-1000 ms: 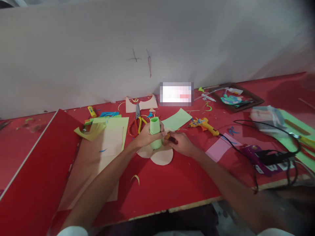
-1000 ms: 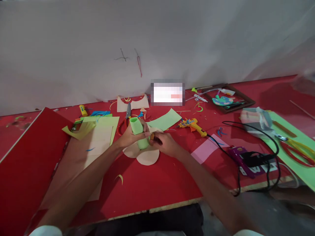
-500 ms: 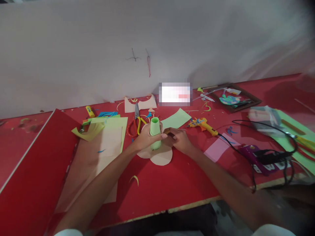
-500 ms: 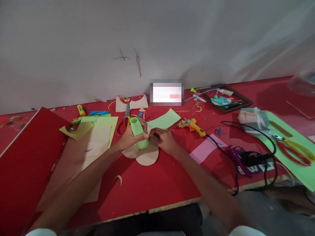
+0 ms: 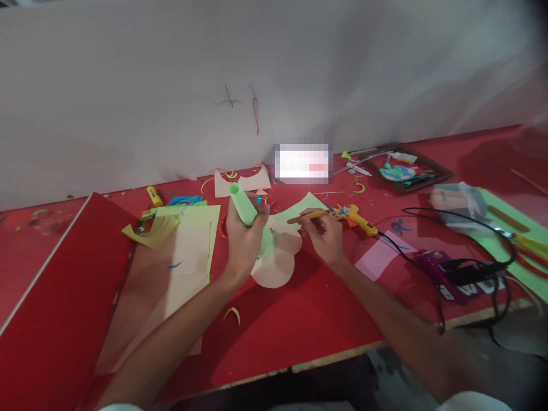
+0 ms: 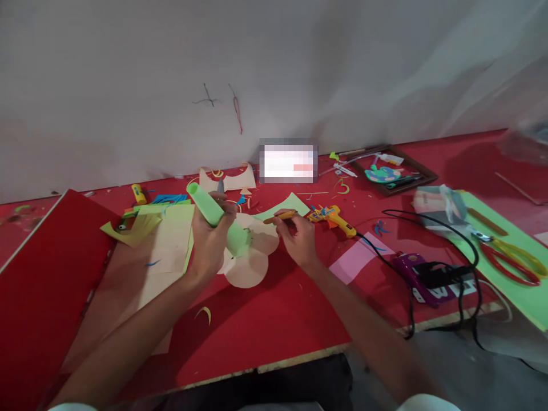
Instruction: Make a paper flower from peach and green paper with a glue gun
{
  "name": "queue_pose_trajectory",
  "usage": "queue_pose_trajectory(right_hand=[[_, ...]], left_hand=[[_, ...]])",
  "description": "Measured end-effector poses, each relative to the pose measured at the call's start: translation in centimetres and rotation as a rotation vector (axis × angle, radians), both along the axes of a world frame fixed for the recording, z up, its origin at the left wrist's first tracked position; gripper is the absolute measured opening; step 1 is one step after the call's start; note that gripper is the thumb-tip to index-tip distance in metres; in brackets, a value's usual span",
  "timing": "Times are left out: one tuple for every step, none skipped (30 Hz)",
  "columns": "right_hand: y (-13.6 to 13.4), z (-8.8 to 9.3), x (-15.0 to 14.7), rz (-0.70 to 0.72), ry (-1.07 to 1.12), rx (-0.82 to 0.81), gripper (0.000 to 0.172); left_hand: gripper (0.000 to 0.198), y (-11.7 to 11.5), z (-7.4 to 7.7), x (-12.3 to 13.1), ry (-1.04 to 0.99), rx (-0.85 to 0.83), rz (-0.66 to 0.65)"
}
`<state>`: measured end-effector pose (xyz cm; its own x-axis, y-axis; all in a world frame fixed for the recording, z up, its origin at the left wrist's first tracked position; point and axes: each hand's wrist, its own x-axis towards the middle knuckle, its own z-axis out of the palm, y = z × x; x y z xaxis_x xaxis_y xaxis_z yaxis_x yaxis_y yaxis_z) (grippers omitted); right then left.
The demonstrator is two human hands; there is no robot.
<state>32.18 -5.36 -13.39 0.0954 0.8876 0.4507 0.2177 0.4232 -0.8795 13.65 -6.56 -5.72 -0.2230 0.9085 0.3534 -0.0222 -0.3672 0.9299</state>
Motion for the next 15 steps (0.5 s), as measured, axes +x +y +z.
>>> queue_pose_trajectory(right_hand=[[0.0, 0.0, 0.2, -0.018, 0.035, 0.006, 0.020], [0.0, 0.0, 0.4, -0.035, 0.057, 0.015, 0.019], [-0.1, 0.1, 0.6, -0.051, 0.062, 0.029, 0.018], [-0.1, 0.1, 0.8, -0.059, 0.052, 0.046, 0.017], [-0.2, 0.1, 1.0, -0.060, 0.024, 0.064, 0.016], [-0.3, 0.2, 1.1, -0.043, -0.024, 0.077, 0.015], [-0.4, 0.2, 1.2, -0.012, -0.087, 0.084, 0.015], [-0.4, 0.2, 1.2, 0.031, -0.158, 0.083, 0.014], [-0.5, 0.2, 1.1, 0.088, -0.230, 0.075, 0.014], [-0.5, 0.2, 1.0, 0.151, -0.296, 0.064, 0.014], [-0.4, 0.1, 0.8, 0.212, -0.351, 0.048, 0.014], [-0.4, 0.0, 0.6, 0.263, -0.398, 0.031, 0.014], [-0.3, -0.1, 0.4, 0.299, -0.436, 0.016, 0.014], [-0.2, -0.3, 0.2, 0.321, -0.469, 0.001, 0.015], [-0.1, -0.4, 0.0, 0.328, -0.497, -0.009, 0.016]], left_hand=[[0.024, 0.2, 0.5, -0.3, 0.003, 0.018, -0.015], [0.025, 0.5, 0.9, -0.6, 0.016, 0.033, -0.052], [0.026, 0.7, 1.2, -1.0, 0.036, 0.043, -0.113], [0.028, 1.0, 1.2, -1.4, 0.058, 0.050, -0.197], [0.029, 1.3, 1.2, -1.7, 0.081, 0.052, -0.296], [0.029, 1.6, 0.9, -2.0, 0.107, 0.042, -0.399], [0.030, 1.9, 0.6, -2.2, 0.136, 0.022, -0.487], [0.029, 2.2, 0.1, -2.4, 0.165, 0.001, -0.549], [0.029, 2.4, -0.4, -2.4, 0.192, -0.019, -0.584], [0.028, 2.6, -0.9, -2.4, 0.215, -0.035, -0.597], [0.028, 2.7, -1.4, -2.4, 0.228, -0.048, -0.594], [0.029, 2.8, -1.9, -2.4, 0.228, -0.060, -0.587], [0.030, 2.8, -2.3, -2.3, 0.219, -0.075, -0.585], [0.031, 2.9, -2.6, -2.3, 0.207, -0.092, -0.588], [0.031, 2.9, -2.8, -2.3, 0.195, -0.109, -0.593]])
